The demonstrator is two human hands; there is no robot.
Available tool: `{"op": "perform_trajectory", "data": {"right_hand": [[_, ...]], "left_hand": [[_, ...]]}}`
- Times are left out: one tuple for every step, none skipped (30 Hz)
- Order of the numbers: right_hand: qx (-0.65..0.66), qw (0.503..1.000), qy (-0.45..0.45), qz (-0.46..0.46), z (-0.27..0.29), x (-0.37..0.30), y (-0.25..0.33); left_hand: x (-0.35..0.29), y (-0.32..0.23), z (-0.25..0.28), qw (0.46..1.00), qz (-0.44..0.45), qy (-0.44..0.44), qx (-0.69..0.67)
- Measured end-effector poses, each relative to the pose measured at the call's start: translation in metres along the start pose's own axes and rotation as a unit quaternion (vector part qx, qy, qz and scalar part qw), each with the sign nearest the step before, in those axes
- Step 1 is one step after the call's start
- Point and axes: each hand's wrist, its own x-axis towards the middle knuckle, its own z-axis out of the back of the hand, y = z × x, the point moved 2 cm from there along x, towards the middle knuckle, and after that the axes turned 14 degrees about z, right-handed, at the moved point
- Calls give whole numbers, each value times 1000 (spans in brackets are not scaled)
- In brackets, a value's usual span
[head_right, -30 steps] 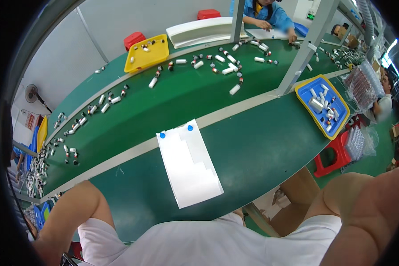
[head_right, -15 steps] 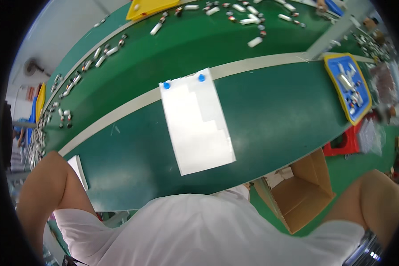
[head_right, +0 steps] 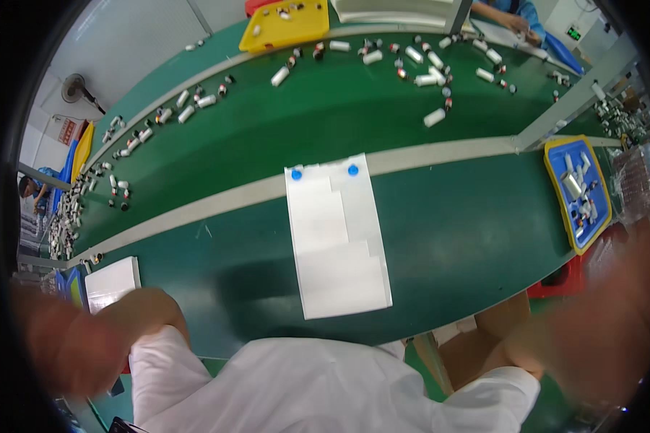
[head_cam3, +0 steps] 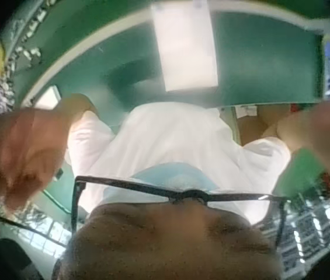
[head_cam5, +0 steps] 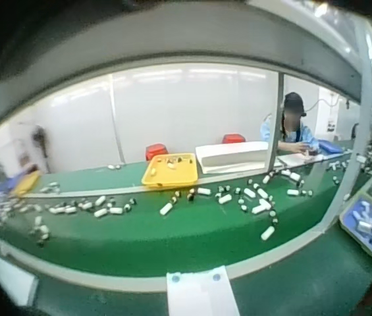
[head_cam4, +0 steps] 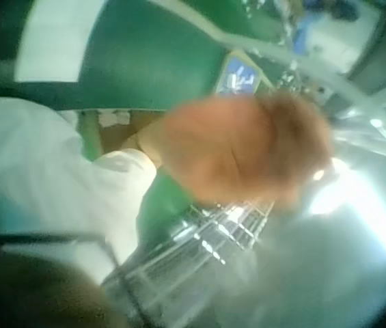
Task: The person is assembling small electronic components into a white jig or fixture on a factory assembly line.
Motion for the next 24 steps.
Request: {"op": "perform_trajectory", "data": {"right_hand": [[4,999,-29,35,16,11,24],[181,974,132,-41,-83,7,47],[208,956,186,-90,-135,-25,28],[195,939,239,-151,-160,-58,15],[150,943,273,-114,-175,-81,4],[137,953,270,-29,-190,-97,-4],[100,948,302,-15,-197,-109,-12],[92,950,297,-13,-199,-118,-18],[38,938,346,-2,-201,-127,-23],[-19,922,387,15,-207,-133,-33],[-34,914,401,37,-213,-143,-39],[-54,907,413,63,-220,-148,-45],[-36,906,420,40,-224,-147,-50],[-12,903,430,16,-226,-145,-50],[-27,905,423,22,-225,-139,-48],[-23,905,425,19,-224,-135,-44],[-18,903,428,16,-223,-132,-43],[-30,904,425,16,-221,-130,-43],[-37,895,444,5,-220,-130,-44],[-41,886,462,-6,-219,-131,-46],[-34,895,443,36,-219,-129,-44],[-35,893,447,37,-218,-129,-43],[-40,902,429,7,-215,-128,-40],[-43,911,410,-22,-215,-124,-39]], "left_hand": [[-1,34,-4,977,91,-130,140],[-48,23,17,893,196,-284,289],[-78,53,40,870,245,-240,355],[-104,86,57,826,337,-202,403],[-120,118,61,804,410,-215,373],[-136,141,68,802,400,-192,400],[-142,156,66,773,415,-158,453],[-144,168,63,764,439,-118,458],[-142,179,58,756,435,-86,482],[-139,190,58,748,420,-54,511],[-144,200,63,751,401,-42,524],[-148,210,69,754,376,-29,537],[-148,218,71,740,381,-21,554],[-146,220,72,736,382,-10,559],[-150,224,72,733,376,-11,567],[-155,229,72,729,373,-12,574],[-160,233,71,735,362,-7,573],[-162,236,70,732,380,-5,566],[-163,239,71,728,398,-4,558],[-162,241,74,733,393,-1,555],[-164,241,74,733,401,-10,549],[-166,241,73,731,411,-21,544],[-166,243,72,732,412,-26,542],[-163,244,73,729,418,-27,541]]}}
